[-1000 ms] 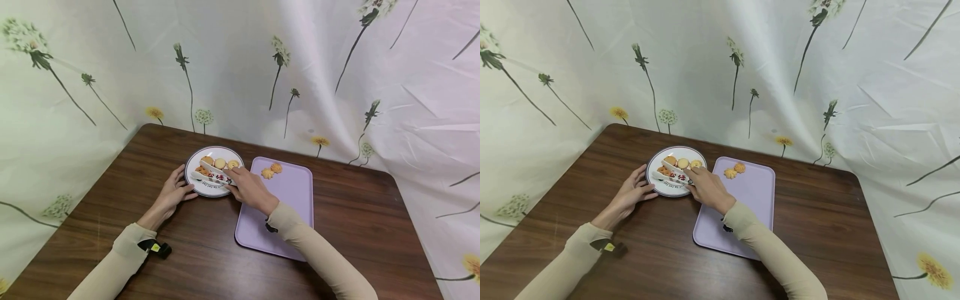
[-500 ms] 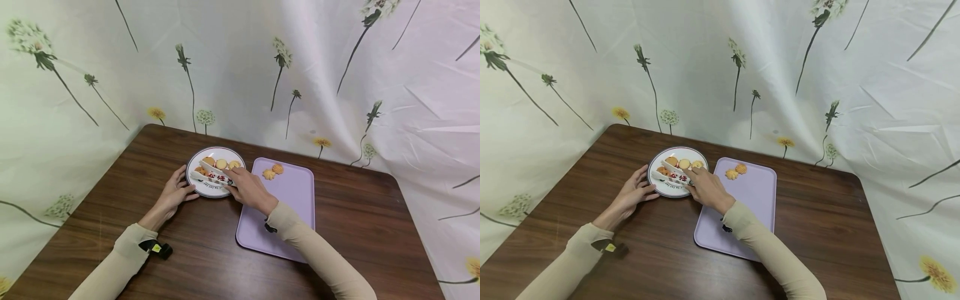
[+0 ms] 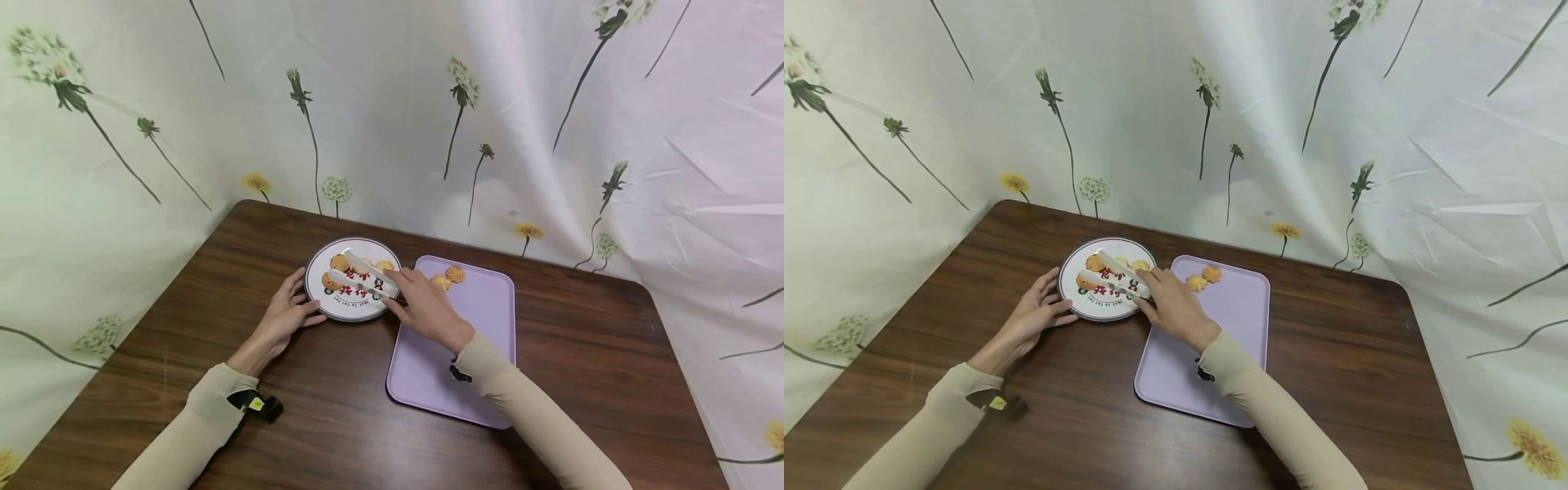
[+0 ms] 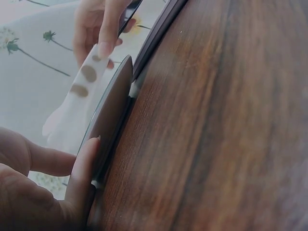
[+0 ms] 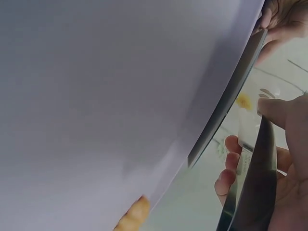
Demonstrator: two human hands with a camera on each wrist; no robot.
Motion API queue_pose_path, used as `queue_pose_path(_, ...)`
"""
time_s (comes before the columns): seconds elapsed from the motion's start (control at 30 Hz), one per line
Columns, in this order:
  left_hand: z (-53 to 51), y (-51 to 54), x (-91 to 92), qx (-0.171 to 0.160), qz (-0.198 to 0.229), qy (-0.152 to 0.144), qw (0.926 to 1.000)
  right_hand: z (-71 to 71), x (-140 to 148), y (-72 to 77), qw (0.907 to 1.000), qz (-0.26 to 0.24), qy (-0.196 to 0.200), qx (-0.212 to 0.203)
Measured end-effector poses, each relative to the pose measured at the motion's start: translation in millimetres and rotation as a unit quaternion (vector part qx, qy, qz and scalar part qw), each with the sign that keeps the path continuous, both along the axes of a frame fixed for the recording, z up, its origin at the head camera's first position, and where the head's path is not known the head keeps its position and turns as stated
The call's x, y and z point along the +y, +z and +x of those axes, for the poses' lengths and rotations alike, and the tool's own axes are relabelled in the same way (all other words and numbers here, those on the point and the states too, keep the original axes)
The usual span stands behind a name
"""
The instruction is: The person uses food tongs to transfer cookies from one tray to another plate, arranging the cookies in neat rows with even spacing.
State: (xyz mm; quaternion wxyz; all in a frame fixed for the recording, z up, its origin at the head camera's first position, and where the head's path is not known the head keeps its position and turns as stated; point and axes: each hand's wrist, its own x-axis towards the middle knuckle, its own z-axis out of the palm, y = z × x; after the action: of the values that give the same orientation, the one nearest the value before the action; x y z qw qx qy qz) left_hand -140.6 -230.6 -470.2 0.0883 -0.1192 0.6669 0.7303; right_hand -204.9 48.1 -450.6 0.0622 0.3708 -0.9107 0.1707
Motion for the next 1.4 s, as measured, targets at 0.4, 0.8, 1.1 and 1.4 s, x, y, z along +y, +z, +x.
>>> queue_pose_path(0.4,-0.7,2.0,-1.3,-0.004,-0.013,-0.003,0.9999,-2.4,56,3.1,0.9981,-0.016,-0.058,0.013)
queue_pose_path(0.8,0.4,-0.1,-1.6,-0.003,-0.013,-0.008,0.9999,2.9,100,3.3,0.9952,-0.010,-0.097,0.012)
queue_pose_path(1.1,0.1,0.7,-1.4,-0.007,-0.015,-0.012,0.9998,12.5,119,5.8,0.9914,0.013,-0.130,0.011)
queue_pose_path(1.4,-1.2,0.6,-0.3,-0.005,-0.020,-0.014,0.9997,16.1,133,4.0,0.9908,0.017,-0.133,0.016)
